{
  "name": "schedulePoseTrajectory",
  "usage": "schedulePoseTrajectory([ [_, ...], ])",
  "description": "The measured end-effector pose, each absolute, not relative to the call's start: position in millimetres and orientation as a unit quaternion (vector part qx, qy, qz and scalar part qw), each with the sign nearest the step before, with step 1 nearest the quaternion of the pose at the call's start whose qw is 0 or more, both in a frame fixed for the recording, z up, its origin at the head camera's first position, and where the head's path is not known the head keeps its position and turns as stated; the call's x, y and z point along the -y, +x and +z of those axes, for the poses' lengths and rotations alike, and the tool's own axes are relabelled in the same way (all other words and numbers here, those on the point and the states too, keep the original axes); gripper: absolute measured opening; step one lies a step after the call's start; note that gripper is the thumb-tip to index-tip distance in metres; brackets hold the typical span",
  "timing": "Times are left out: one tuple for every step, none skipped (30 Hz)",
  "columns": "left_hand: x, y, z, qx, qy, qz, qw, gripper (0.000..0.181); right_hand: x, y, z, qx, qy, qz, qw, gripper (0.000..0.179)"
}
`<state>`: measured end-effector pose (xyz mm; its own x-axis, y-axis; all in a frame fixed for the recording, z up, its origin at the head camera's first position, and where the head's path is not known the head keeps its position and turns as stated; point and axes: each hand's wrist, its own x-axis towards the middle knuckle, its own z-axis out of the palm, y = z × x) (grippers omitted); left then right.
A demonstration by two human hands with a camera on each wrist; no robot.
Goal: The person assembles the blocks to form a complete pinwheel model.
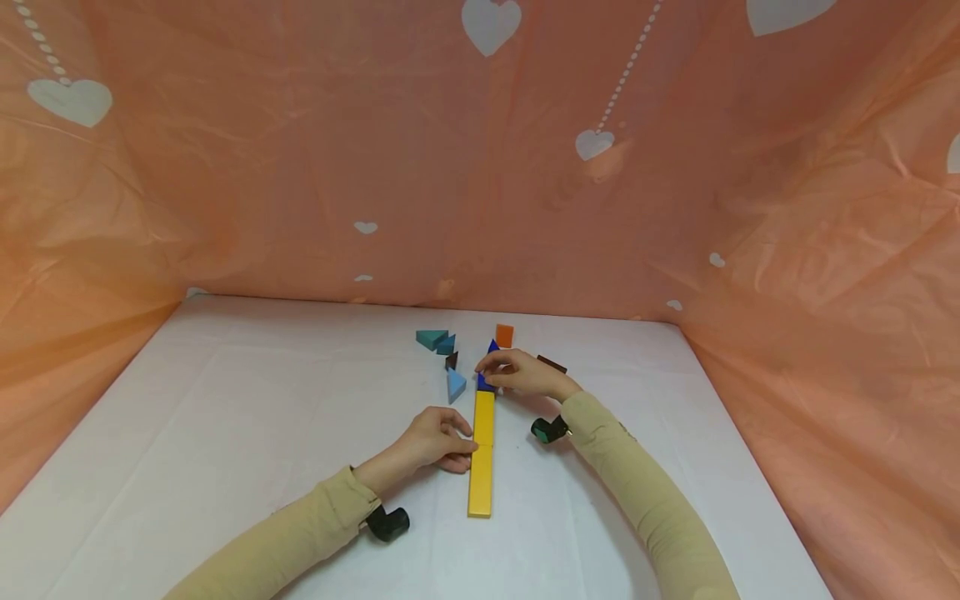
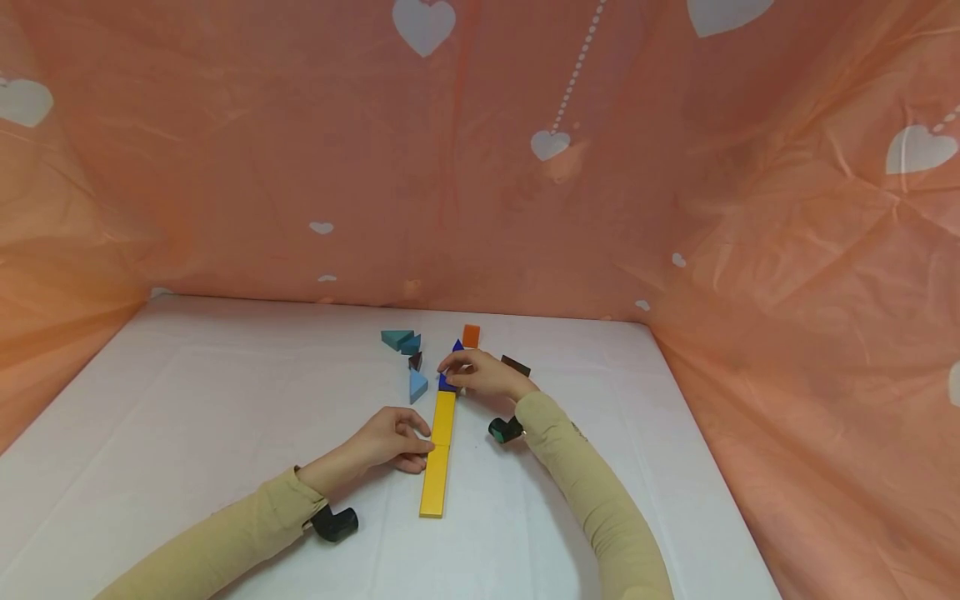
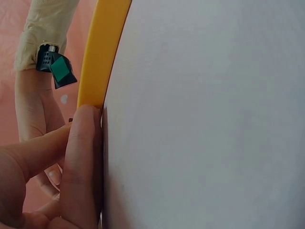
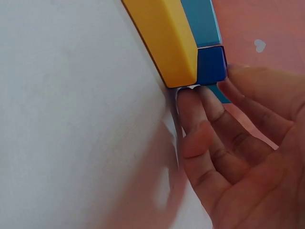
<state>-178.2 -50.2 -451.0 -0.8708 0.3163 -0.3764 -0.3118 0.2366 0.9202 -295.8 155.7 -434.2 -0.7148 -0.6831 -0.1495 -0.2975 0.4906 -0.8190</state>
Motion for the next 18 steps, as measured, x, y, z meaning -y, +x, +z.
schedulePoseTrajectory([
  [50, -178, -451, -0.744, 0.001, 0.617, 0.254, 0.023, -156, -296, -434, -0.831, -0.295, -0.409, 0.235, 0.025],
  [50, -178, -451, -0.744, 0.001, 0.617, 0.254, 0.023, -156, -295, -434, -0.833, -0.292, -0.407, 0.235, 0.025],
  [50, -178, -451, -0.745, 0.002, 0.617, 0.254, 0.023, -157, -295, -432, -0.833, -0.289, -0.407, 0.236, 0.026],
  [50, -178, -451, -0.745, 0.002, 0.617, 0.254, 0.023, -157, -294, -430, -0.834, -0.285, -0.409, 0.237, 0.027],
  [50, -178, -450, -0.745, 0.002, 0.617, 0.255, 0.023, -159, -293, -428, -0.834, -0.282, -0.411, 0.235, 0.028],
  [50, -178, -450, -0.745, 0.002, 0.617, 0.255, 0.023, -160, -293, -426, -0.835, -0.279, -0.414, 0.231, 0.029],
  [50, -178, -450, -0.745, 0.002, 0.616, 0.256, 0.023, -162, -292, -422, -0.835, -0.275, -0.418, 0.228, 0.029],
  [50, -178, -450, -0.744, 0.002, 0.617, 0.256, 0.024, -164, -292, -419, -0.835, -0.272, -0.423, 0.223, 0.030],
  [50, -178, -450, -0.744, 0.002, 0.617, 0.256, 0.024, -167, -292, -415, -0.833, -0.271, -0.430, 0.217, 0.031],
  [50, -178, -451, -0.744, 0.001, 0.618, 0.256, 0.024, -170, -292, -411, -0.834, -0.270, -0.433, 0.209, 0.031],
  [50, -178, -451, -0.743, 0.001, 0.618, 0.256, 0.024, -173, -292, -407, -0.834, -0.272, -0.437, 0.201, 0.032],
  [51, -178, -451, -0.743, 0.001, 0.618, 0.256, 0.024, -176, -292, -403, -0.833, -0.271, -0.441, 0.195, 0.032],
  [51, -178, -451, -0.744, 0.001, 0.617, 0.256, 0.024, -179, -292, -399, -0.832, -0.272, -0.446, 0.189, 0.032],
  [51, -178, -451, -0.744, 0.001, 0.618, 0.256, 0.024, -183, -292, -396, -0.831, -0.273, -0.449, 0.182, 0.033],
  [51, -178, -451, -0.744, 0.001, 0.617, 0.256, 0.024, -187, -292, -393, -0.831, -0.271, -0.452, 0.178, 0.034],
  [51, -178, -451, -0.744, 0.002, 0.617, 0.256, 0.024, -190, -292, -391, -0.830, -0.271, -0.456, 0.173, 0.034],
  [51, -178, -451, -0.744, 0.002, 0.617, 0.255, 0.024, -195, -293, -389, -0.828, -0.270, -0.461, 0.169, 0.035],
  [51, -178, -451, -0.745, 0.002, 0.617, 0.255, 0.024, -199, -293, -388, -0.827, -0.267, -0.466, 0.165, 0.036],
])
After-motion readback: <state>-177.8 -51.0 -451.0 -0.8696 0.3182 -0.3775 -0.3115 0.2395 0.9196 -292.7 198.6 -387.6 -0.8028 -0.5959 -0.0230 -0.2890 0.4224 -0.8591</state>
